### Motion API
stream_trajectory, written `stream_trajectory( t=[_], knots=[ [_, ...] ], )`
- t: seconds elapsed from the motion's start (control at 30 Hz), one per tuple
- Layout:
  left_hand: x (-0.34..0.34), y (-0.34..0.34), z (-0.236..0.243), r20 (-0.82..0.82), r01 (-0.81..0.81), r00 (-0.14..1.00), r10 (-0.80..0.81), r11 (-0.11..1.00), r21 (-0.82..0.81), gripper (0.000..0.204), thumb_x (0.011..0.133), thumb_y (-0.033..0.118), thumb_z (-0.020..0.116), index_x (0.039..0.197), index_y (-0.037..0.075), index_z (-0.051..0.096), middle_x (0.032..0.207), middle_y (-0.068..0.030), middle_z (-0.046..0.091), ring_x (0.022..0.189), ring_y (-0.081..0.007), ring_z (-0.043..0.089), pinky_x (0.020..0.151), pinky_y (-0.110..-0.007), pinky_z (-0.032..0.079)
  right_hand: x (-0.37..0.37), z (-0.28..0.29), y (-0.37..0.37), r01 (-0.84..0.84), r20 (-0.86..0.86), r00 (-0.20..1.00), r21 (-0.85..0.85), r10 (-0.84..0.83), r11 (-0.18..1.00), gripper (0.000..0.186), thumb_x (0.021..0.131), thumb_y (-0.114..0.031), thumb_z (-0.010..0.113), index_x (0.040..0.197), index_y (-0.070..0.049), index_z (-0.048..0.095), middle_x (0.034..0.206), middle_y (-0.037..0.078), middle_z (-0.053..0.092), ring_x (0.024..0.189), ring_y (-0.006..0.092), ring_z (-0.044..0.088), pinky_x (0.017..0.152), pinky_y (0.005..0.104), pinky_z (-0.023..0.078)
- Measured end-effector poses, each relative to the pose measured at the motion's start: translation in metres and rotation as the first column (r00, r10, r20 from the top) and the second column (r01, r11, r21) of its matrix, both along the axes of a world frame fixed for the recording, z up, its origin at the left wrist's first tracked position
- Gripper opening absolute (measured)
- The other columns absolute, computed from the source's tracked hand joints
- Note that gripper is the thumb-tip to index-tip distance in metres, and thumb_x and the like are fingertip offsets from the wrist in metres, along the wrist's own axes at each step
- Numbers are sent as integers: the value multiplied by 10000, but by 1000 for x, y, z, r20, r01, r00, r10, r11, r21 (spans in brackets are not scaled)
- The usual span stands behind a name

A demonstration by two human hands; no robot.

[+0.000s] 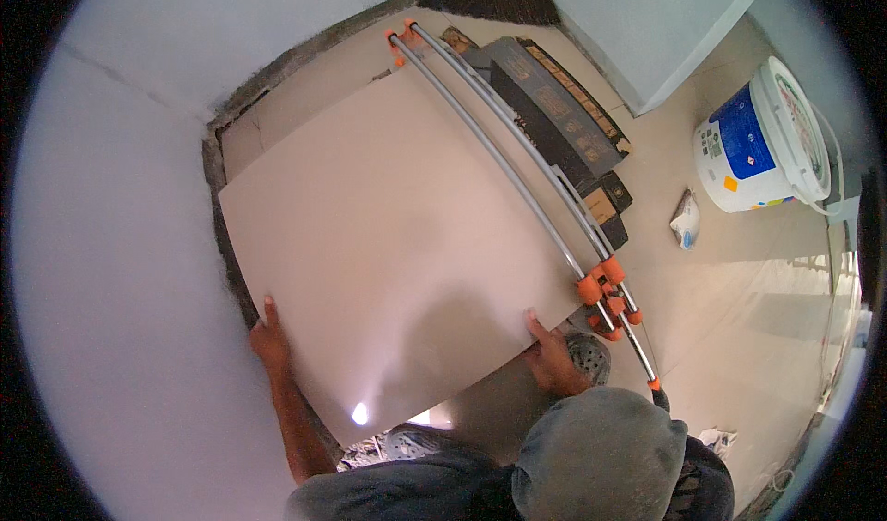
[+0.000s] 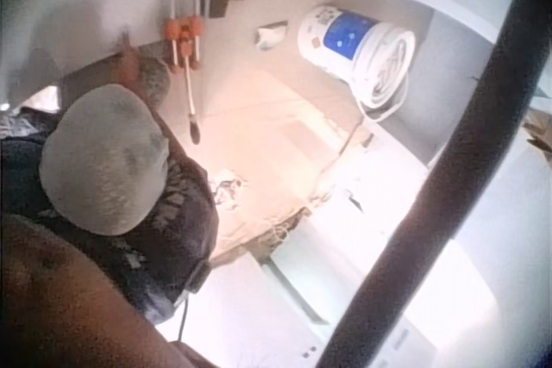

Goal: The person positions a large rectangular tile on a manual tile cutter, aligns it, and uses the cutter's handle to score and snap the tile. The person then lifts the cut tile and moves it to another area.

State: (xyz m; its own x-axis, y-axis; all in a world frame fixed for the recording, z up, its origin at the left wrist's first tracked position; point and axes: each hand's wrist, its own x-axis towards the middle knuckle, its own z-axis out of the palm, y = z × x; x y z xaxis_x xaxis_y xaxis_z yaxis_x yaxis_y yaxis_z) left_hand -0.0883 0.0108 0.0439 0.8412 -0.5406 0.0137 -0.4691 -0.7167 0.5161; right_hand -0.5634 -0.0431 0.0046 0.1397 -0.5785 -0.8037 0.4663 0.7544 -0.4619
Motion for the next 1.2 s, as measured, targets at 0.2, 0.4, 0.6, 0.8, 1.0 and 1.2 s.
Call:
stream_trajectory(
  t=[0.2, 0.4, 0.6, 0.8, 1.0, 1.2],
  knots=[
    [-4, 6, -3, -69, -76, 995, 74, 997, -27, 738, 938, 582, 597, 611, -74, 515, 613, -122, 530, 598, -232, 446, 591, -430, 434, 4, -6, -7, 136, 212, 971, -105, -111, 985, 541, 953, -393, 650, 1316, -30, 479, 1269, 120, 579, 1180, 264, 569, 1012, 427, 479],
    [-9, -1, 6, -58, -84, 995, 82, 996, -38, 747, 940, 577, 595, 618, -92, 516, 614, -158, 541, 588, -269, 456, 599, -458, 432, -2, -30, -13, -322, -380, 899, -242, 216, 915, 507, 937, -315, 691, 1307, -25, 500, 1238, 132, 594, 1174, 257, 574, 1021, 416, 479],
    [20, 5, 18, 55, -95, 994, 94, 995, 31, 801, 941, 601, 566, 710, -164, 603, 706, -266, 634, 606, -344, 551, 634, -496, 458, 13, -9, -13, -87, -172, 983, -128, 64, 988, 584, 868, -185, 740, 1364, -44, 466, 1203, 141, 616, 1098, 260, 615, 938, 419, 521],
    [7, -6, 34, 84, -22, 996, 2, 972, 236, 814, 938, 634, 540, 760, -153, 647, 696, -243, 651, 640, -323, 607, 651, -493, 478, 30, 24, -20, 303, 164, 941, -14, -297, 953, 468, 899, -237, 747, 1281, -85, 523, 1111, 98, 641, 1004, 237, 656, 849, 400, 576],
    [24, 8, -20, 134, 130, 981, -138, 989, 63, 822, 934, 666, 514, 799, -129, 673, 741, -209, 689, 656, -310, 639, 661, -446, 506, 2, -119, 30, -620, -692, 692, -422, 207, 662, 734, 849, -36, 640, 1507, -167, 341, 1240, 204, 596, 1101, 334, 609, 997, 425, 485],
    [46, -2, -28, 110, 175, 977, -182, 982, 74, 846, 915, 700, 511, 800, -120, 683, 765, -208, 701, 656, -283, 644, 657, -423, 513, 20, -95, 35, -510, -556, 802, -445, 219, 736, 588, 941, -350, 682, 1377, -10, 482, 1256, 105, 588, 1153, 217, 558, 996, 372, 449]
  ],
)
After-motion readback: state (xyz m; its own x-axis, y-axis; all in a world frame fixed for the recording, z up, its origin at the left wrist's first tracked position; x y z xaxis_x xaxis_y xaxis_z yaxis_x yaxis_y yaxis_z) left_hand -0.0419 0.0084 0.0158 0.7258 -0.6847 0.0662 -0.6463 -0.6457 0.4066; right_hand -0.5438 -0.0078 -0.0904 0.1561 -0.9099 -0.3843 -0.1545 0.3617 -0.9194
